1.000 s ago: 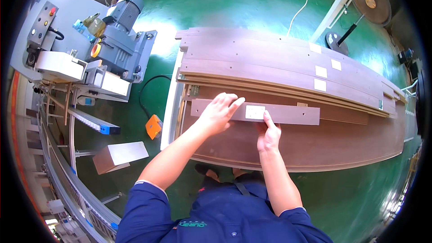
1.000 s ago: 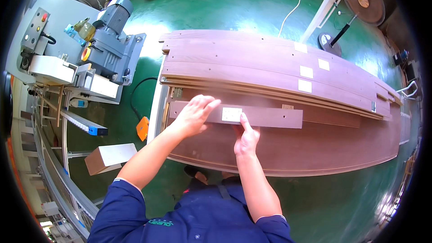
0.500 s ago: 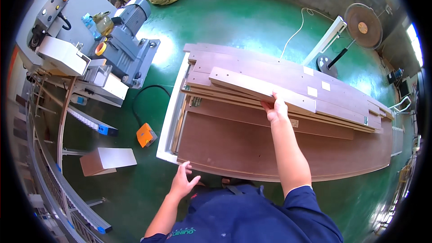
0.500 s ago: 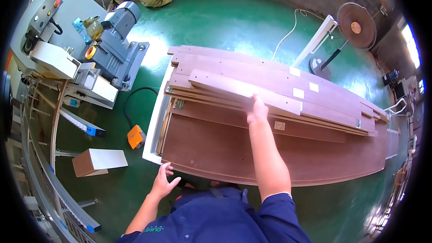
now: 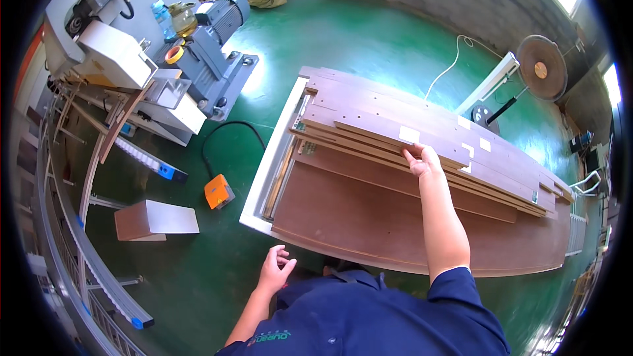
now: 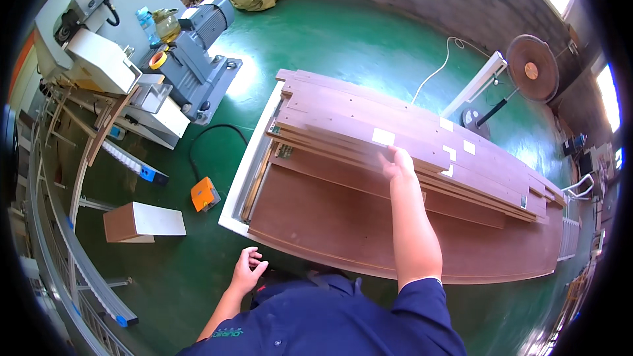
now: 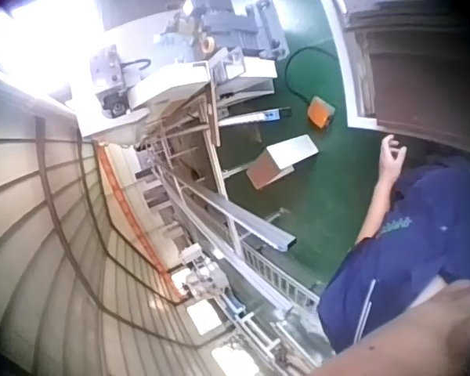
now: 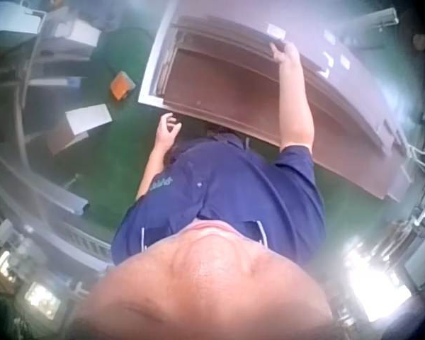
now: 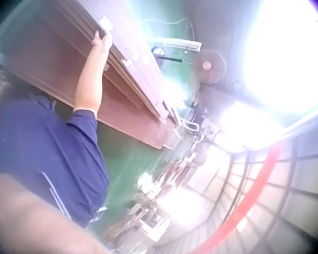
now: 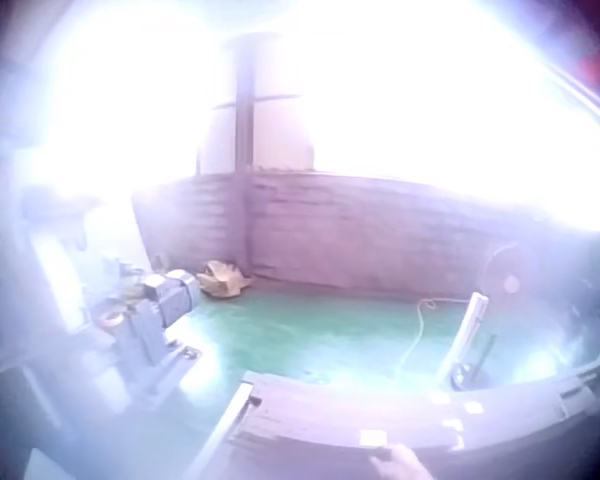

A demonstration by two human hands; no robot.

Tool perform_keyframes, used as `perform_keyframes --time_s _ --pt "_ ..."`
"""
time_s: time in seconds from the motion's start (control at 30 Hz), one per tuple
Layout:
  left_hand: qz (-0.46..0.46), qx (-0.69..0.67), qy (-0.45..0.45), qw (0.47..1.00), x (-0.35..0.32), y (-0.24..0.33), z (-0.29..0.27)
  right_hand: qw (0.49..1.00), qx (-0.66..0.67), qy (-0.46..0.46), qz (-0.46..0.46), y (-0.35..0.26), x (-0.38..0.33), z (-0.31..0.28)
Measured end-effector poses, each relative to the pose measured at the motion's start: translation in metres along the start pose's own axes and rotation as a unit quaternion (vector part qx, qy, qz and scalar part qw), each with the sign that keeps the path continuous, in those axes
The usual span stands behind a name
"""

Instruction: The person feeds wooden panels into an industrial wood-processing machine and stacks the processed panels onto a worktable.

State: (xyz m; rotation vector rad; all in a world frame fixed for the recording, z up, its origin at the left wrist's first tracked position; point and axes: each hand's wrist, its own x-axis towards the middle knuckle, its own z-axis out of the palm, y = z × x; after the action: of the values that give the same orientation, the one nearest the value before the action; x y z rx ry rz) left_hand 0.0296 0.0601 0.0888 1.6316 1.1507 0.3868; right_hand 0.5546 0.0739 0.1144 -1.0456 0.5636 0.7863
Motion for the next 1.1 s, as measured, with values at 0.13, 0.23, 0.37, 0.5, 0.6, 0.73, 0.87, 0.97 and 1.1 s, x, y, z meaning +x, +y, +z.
perform_keyframes --time_s 0.13,0.23,0.37,0.5,0.6,0.73,0.87,0.97,1.1 --pt "-0.016 -0.009 0.038 0.999 -0.011 -0.015 -0.016 0.999 0.01 0.003 0.051 0.015 -0.05 0.033" --pt "-0.021 -0.004 0.051 0.998 -0.016 -0.019 -0.027 0.997 0.047 -0.029 0.049 0.014 -0.016 0.032" --pt "-0.051 -0.043 0.105 0.992 -0.032 -0.036 -0.052 0.994 -0.008 -0.105 0.02 0.029 0.021 0.027" --pt "-0.03 -0.074 0.144 0.986 -0.027 -0.06 -0.097 0.975 -0.029 -0.219 0.029 0.043 0.024 0.013" --pt "-0.01 -0.099 0.228 0.969 -0.01 -0.087 -0.157 0.987 0.034 -0.148 0.047 0.068 -0.012 0.002" --pt "0.039 -0.043 0.411 0.91 0.039 -0.096 -0.301 0.996 -0.047 -0.075 0.012 0.121 -0.024 -0.012" --pt "0.112 0.106 0.479 0.864 0.119 -0.066 -0.477 0.995 -0.074 0.052 0.035 0.184 -0.049 -0.003" --pt "0.124 0.271 0.468 0.832 0.195 -0.053 -0.578 0.991 -0.11 0.058 0.051 0.235 -0.075 0.017" --pt "0.045 0.399 0.393 0.827 0.296 -0.059 -0.666 0.986 -0.164 0.016 0.018 0.284 -0.114 0.061"
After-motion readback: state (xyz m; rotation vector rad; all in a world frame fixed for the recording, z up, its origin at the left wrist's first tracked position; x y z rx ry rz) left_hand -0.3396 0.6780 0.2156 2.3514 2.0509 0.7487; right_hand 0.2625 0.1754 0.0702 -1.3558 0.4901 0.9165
